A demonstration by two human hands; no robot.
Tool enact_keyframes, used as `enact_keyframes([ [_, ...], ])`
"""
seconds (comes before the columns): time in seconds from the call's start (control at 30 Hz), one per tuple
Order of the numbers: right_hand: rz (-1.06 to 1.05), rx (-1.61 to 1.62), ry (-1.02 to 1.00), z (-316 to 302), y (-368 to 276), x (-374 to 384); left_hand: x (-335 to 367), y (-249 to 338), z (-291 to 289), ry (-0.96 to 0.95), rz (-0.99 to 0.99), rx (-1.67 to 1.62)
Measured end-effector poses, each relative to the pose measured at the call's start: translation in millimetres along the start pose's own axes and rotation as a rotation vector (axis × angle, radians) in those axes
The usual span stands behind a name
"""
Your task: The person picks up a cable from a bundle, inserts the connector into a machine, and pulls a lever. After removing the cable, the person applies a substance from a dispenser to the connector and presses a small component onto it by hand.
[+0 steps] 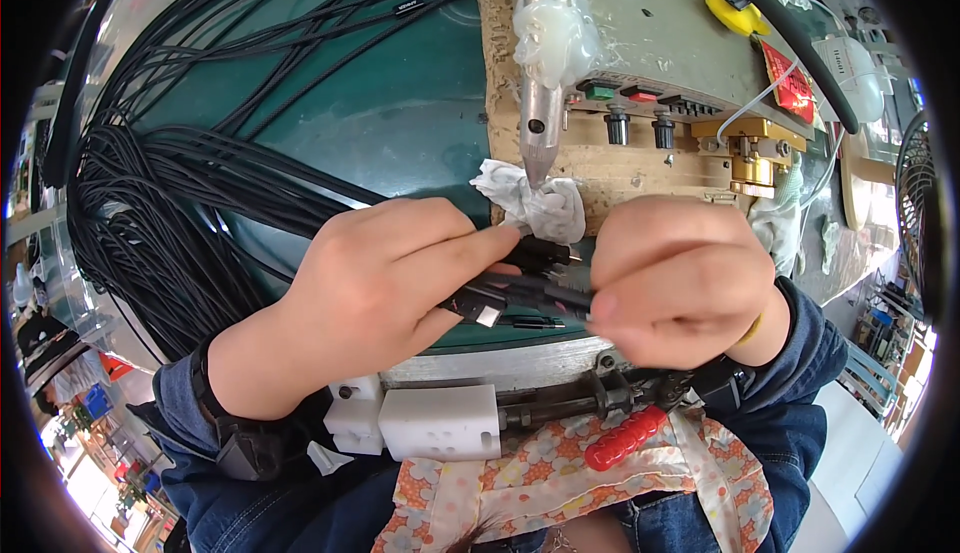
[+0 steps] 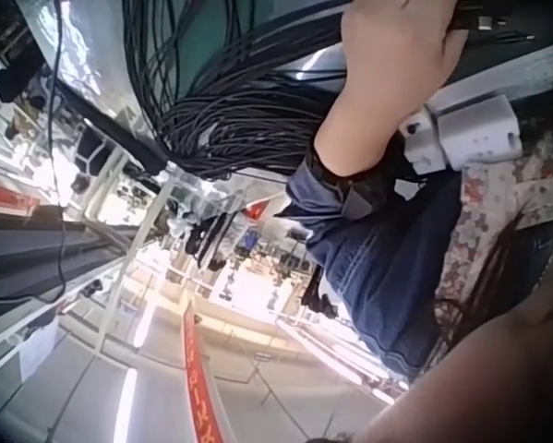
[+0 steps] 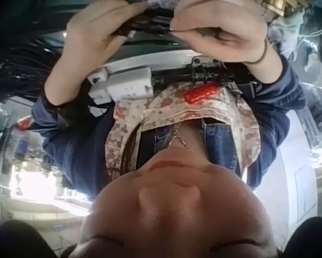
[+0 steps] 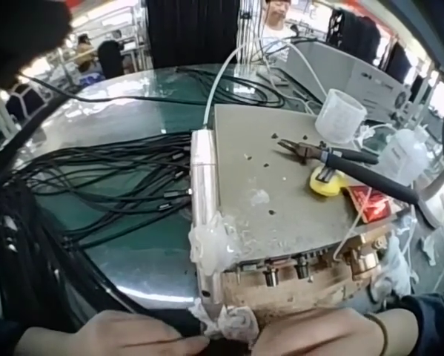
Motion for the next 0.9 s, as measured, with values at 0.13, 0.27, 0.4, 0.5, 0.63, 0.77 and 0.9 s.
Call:
enact_keyframes([
  [0.13,0.043,-0.049,-0.002,1,7,-3,-4,7,0,0.055,0.001,0.025],
  [0.27,0.103,-0.013,-0.057,6,13,-2,-4,11,-4,0.036,0.056,0.041],
  [0.4,0.127,-0.017,-0.096,7,15,-2,-2,11,-5,0.028,0.054,0.04],
  [0.5,0.239,0.029,-0.062,8,24,-7,-4,8,-4,0.063,0.042,0.072],
  [0.63,0.57,0.273,0.135,10,46,-22,-5,4,-1,0.093,0.013,0.193],
  [0.77,0.773,0.551,0.356,14,58,-30,-4,-1,1,0.073,-0.035,0.313],
  [0.9,0.749,0.603,0.389,13,57,-27,-5,1,0,0.125,-0.001,0.378],
])
Point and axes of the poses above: each hand's wrist, its own x-axis towards the middle knuckle, its own z-axis out of the palm, y = z × x, the point moved 7 cm from there along x, towards the middle knuckle, and after that the axes turned 10 degrees about -z, right-handed, at the moved point
